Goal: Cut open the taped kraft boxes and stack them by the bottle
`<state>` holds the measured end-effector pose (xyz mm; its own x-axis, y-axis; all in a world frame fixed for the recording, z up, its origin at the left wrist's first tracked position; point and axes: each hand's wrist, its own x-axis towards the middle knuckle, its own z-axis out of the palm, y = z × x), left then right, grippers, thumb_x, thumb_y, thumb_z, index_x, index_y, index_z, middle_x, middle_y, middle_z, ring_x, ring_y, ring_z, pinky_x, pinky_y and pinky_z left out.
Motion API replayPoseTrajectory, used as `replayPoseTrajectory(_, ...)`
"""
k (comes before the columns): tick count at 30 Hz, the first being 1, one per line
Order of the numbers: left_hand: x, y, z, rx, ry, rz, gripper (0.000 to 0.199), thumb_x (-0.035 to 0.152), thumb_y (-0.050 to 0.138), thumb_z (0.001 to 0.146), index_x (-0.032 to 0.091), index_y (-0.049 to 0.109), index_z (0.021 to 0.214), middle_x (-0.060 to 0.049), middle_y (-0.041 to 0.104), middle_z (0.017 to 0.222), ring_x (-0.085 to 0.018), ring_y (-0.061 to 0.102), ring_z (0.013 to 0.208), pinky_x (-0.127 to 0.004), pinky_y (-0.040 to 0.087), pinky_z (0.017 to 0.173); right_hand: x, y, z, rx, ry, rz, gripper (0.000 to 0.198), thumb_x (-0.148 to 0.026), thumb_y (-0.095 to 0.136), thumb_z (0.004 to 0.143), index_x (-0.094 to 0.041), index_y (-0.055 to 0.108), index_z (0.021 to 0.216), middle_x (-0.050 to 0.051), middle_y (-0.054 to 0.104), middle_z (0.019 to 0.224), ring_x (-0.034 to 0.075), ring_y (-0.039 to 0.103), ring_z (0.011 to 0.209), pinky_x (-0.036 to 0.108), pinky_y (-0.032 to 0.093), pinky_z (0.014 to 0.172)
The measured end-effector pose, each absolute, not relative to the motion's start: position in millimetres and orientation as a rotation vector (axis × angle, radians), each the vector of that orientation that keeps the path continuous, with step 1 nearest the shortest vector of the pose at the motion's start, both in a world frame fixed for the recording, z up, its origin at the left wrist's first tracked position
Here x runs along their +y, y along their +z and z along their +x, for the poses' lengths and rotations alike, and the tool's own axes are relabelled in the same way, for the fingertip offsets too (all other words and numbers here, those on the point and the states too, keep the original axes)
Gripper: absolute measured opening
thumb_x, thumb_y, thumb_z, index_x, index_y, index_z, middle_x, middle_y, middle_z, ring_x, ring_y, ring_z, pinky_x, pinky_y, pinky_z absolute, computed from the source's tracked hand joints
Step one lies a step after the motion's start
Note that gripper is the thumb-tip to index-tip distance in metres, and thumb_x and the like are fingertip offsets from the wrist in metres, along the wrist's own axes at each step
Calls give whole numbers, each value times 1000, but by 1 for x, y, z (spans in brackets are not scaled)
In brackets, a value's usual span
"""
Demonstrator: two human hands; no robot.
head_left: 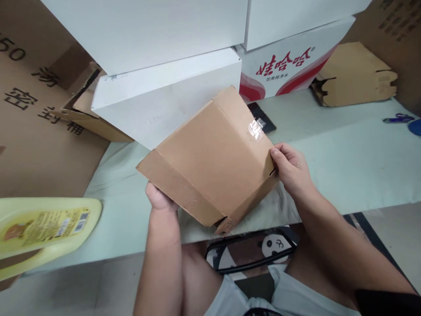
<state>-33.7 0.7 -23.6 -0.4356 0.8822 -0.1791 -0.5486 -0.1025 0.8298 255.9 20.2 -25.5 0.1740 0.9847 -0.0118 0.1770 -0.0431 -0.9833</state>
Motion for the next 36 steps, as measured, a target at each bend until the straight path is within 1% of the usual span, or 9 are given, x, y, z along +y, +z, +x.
replayPoseTrajectory(5, 3, -16, -18, 1114, 1913, 517, 23, 43, 60, 82, 21, 67, 81, -1, 73, 74, -22, 69, 86, -29, 53, 87, 19, -29, 253, -1222, 984, -1473, 31, -51, 66, 86, -24, 57, 73, -2, 51, 60, 13, 43, 54, 27, 33, 48)
replayPoseTrajectory(10, 5, -17, -20, 1138, 1937, 510, 21, 42, 61, 79, 22, 63, 79, 0, 71, 75, -21, 68, 89, -28, 51, 85, 19, -29, 252, -1226, 1034, -1472, 31, -52, 64, 84, -24, 56, 72, -3, 47, 59, 13, 41, 52, 28, 33, 48)
replayPoseTrajectory(12, 4, -16, -19, 1057, 1926, 531, 28, 49, 62, 82, 21, 66, 84, -1, 73, 79, -23, 70, 98, -29, 52, 89, 19, -30, 253, -1225, 1049, -1463, 32, -53, 63, 85, -25, 55, 73, -3, 47, 60, 14, 42, 53, 29, 34, 49)
replayPoseTrajectory(15, 0, -14, -15, 966, 1896, 597, 46, 65, 63, 84, 21, 71, 93, -5, 78, 95, -30, 67, 120, -33, 52, 99, 18, -30, 253, -1223, 1054, -1455, 31, -53, 63, 85, -25, 55, 74, -3, 48, 61, 14, 43, 55, 28, 34, 50)
replayPoseTrajectory(18, -4, -12, -11, 974, 1887, 615, 53, 70, 66, 80, 21, 73, 98, -6, 79, 102, -31, 63, 128, -33, 53, 99, 18, -30, 252, -1214, 1045, -1453, 30, -52, 63, 82, -24, 56, 72, -3, 49, 60, 14, 42, 55, 28, 33, 50)
replayPoseTrajectory(21, -6, -12, -12, 987, 1882, 616, 49, 64, 72, 78, 21, 73, 102, -5, 79, 103, -31, 65, 125, -34, 54, 96, 18, -29, 250, -1215, 1049, -1442, 30, -52, 65, 80, -25, 55, 70, -3, 49, 58, 13, 40, 54, 27, 31, 50)
replayPoseTrajectory(24, -5, -14, -16, 1034, 1884, 603, 42, 54, 76, 75, 20, 73, 99, -5, 79, 99, -30, 68, 118, -34, 54, 95, 18, -28, 249, -1221, 1043, -1433, 31, -52, 65, 80, -25, 55, 71, -3, 48, 58, 13, 39, 53, 26, 29, 49)
replayPoseTrajectory(31, 2, -18, -25, 1133, 1870, 612, 36, 55, 69, 77, 22, 73, 93, -3, 76, 95, -26, 71, 110, -32, 55, 98, 17, -27, 249, -1234, 1076, -1427, 28, -49, 64, 85, -24, 55, 73, -4, 46, 60, 13, 39, 53, 27, 32, 50)
replayPoseTrajectory(36, 7, -23, -27, 1200, 1818, 571, 39, 58, 71, 83, 22, 74, 97, -4, 78, 95, -25, 74, 108, -33, 58, 96, 17, -29, 249, -1250, 1047, -1428, 20, -42, 65, 83, -23, 65, 81, -1, 61, 68, 15, 51, 60, 29, 39, 55)
